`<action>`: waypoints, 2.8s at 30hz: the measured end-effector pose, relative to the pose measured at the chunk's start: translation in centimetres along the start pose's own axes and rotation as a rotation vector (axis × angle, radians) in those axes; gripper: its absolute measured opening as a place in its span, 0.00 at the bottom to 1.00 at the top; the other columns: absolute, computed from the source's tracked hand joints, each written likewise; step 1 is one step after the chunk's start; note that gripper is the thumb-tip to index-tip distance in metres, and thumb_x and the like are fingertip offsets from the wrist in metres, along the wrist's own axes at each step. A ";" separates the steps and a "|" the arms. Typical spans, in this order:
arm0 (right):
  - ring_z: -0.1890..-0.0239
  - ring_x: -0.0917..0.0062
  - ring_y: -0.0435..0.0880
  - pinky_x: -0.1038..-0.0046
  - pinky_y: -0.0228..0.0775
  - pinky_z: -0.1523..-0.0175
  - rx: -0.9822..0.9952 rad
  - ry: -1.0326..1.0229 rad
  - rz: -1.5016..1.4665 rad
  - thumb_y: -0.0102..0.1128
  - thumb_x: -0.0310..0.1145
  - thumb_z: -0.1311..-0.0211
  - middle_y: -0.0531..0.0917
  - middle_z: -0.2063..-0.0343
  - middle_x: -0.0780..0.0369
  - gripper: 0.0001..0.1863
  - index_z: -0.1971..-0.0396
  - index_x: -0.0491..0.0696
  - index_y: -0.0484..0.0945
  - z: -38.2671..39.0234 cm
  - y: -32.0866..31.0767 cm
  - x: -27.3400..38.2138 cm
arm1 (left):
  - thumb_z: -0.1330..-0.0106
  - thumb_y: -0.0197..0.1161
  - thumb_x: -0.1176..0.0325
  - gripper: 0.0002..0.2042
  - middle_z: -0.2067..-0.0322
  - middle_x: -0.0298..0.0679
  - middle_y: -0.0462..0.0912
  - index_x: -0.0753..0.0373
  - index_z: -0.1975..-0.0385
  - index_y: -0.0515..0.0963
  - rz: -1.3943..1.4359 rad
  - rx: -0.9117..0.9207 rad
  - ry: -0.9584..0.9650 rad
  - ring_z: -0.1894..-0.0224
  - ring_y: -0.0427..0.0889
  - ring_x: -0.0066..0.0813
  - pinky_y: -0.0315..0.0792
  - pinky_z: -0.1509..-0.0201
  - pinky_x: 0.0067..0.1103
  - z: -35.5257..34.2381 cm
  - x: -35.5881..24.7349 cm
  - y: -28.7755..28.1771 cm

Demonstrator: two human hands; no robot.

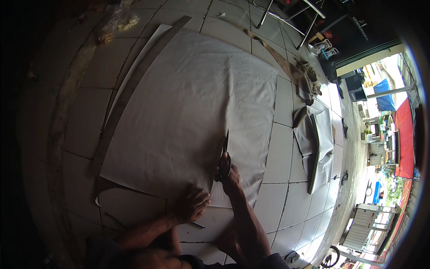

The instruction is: The person measures and marks a large piece of light-colored fabric laid on a tiled floor using a tape measure, a straightedge, and a marker. They then cut the fabric along the marked lines using scissors.

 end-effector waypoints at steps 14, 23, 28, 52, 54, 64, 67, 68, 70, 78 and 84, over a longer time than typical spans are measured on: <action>0.81 0.85 0.71 0.76 0.64 0.75 0.050 -0.146 0.044 0.56 0.70 0.31 0.72 0.79 0.70 0.32 0.68 0.51 0.72 -2.5 0.0 1.5 | 0.34 0.66 0.61 0.20 0.36 0.37 0.75 0.54 0.42 0.82 -0.033 0.022 0.019 0.32 0.71 0.43 0.54 0.24 0.61 0.0 0.0 0.5; 0.81 0.85 0.70 0.76 0.64 0.76 0.050 -0.204 0.012 0.57 0.69 0.31 0.71 0.79 0.71 0.31 0.67 0.52 0.73 -3.6 0.1 3.1 | 0.34 0.65 0.61 0.20 0.36 0.36 0.75 0.54 0.42 0.82 -0.007 0.025 0.012 0.30 0.68 0.43 0.52 0.23 0.61 0.1 0.2 0.8; 0.80 0.84 0.72 0.76 0.66 0.74 0.046 -0.149 0.002 0.61 0.66 0.31 0.73 0.78 0.70 0.29 0.68 0.51 0.73 -4.4 -0.5 2.2 | 0.34 0.64 0.62 0.19 0.35 0.37 0.76 0.54 0.43 0.83 0.003 0.005 -0.001 0.30 0.68 0.44 0.51 0.23 0.60 0.1 0.3 0.8; 0.80 0.76 0.80 0.70 0.72 0.74 -0.077 -0.118 0.216 0.60 0.77 0.41 0.77 0.80 0.61 0.47 0.73 0.37 0.77 -5.8 -1.2 7.0 | 0.33 0.60 0.60 0.21 0.34 0.36 0.75 0.50 0.40 0.81 -0.107 0.087 0.050 0.29 0.67 0.40 0.46 0.21 0.58 -0.5 -0.4 0.5; 0.80 0.76 0.80 0.70 0.72 0.74 -0.084 -0.138 0.200 0.60 0.77 0.40 0.77 0.81 0.61 0.46 0.73 0.37 0.78 -6.3 -1.4 7.6 | 0.32 0.59 0.59 0.21 0.34 0.36 0.74 0.50 0.39 0.81 -0.122 0.103 0.050 0.29 0.67 0.40 0.46 0.21 0.58 -0.5 -0.3 0.7; 0.81 0.79 0.76 0.71 0.70 0.76 -0.066 -0.147 0.183 0.64 0.73 0.40 0.74 0.80 0.64 0.41 0.74 0.41 0.76 -7.8 -1.1 9.1 | 0.30 0.59 0.58 0.21 0.33 0.35 0.74 0.50 0.38 0.81 -0.161 0.102 0.059 0.31 0.69 0.37 0.53 0.23 0.57 -0.6 -0.5 0.3; 0.80 0.79 0.76 0.70 0.70 0.75 -0.007 -0.191 0.112 0.65 0.72 0.39 0.75 0.80 0.64 0.40 0.73 0.41 0.76 -8.6 -0.6 9.8 | 0.32 0.59 0.58 0.22 0.34 0.35 0.74 0.48 0.38 0.81 -0.140 0.123 0.056 0.29 0.67 0.37 0.48 0.22 0.57 -0.6 -0.4 0.4; 0.80 0.79 0.76 0.70 0.70 0.75 -0.006 -0.212 0.117 0.65 0.71 0.39 0.75 0.80 0.64 0.40 0.73 0.41 0.76 -8.7 -0.5 10.0 | 0.32 0.59 0.57 0.22 0.34 0.35 0.74 0.49 0.38 0.81 -0.145 0.121 0.060 0.30 0.67 0.37 0.48 0.22 0.57 -0.6 -0.5 0.4; 0.81 0.78 0.77 0.70 0.70 0.76 -0.051 -0.222 0.140 0.64 0.73 0.40 0.75 0.81 0.63 0.41 0.75 0.42 0.75 -9.2 -0.7 9.9 | 0.32 0.59 0.57 0.22 0.34 0.35 0.74 0.49 0.38 0.81 -0.144 0.110 0.062 0.30 0.67 0.37 0.48 0.22 0.57 -0.6 -0.5 0.3; 0.84 0.76 0.77 0.70 0.68 0.77 -0.009 -0.239 -0.004 0.63 0.75 0.41 0.75 0.85 0.62 0.43 0.80 0.42 0.74 -12.0 -0.2 10.6 | 0.33 0.60 0.57 0.22 0.33 0.35 0.74 0.49 0.39 0.81 -0.138 0.134 0.061 0.29 0.66 0.38 0.51 0.23 0.57 -0.5 -0.5 0.5; 0.85 0.81 0.72 0.72 0.65 0.78 -0.052 -0.143 0.101 0.66 0.71 0.40 0.72 0.83 0.67 0.36 0.78 0.49 0.71 -12.5 -0.6 10.7 | 0.32 0.60 0.56 0.21 0.33 0.34 0.74 0.49 0.39 0.81 -0.146 0.125 0.063 0.30 0.66 0.37 0.53 0.23 0.56 -0.6 -0.5 0.3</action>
Point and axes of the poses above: each hand's wrist, its own z-axis away from the middle knuckle, its own y-axis out of the palm, x = y × z, the point moved 9 cm from there along -z, towards the middle knuckle
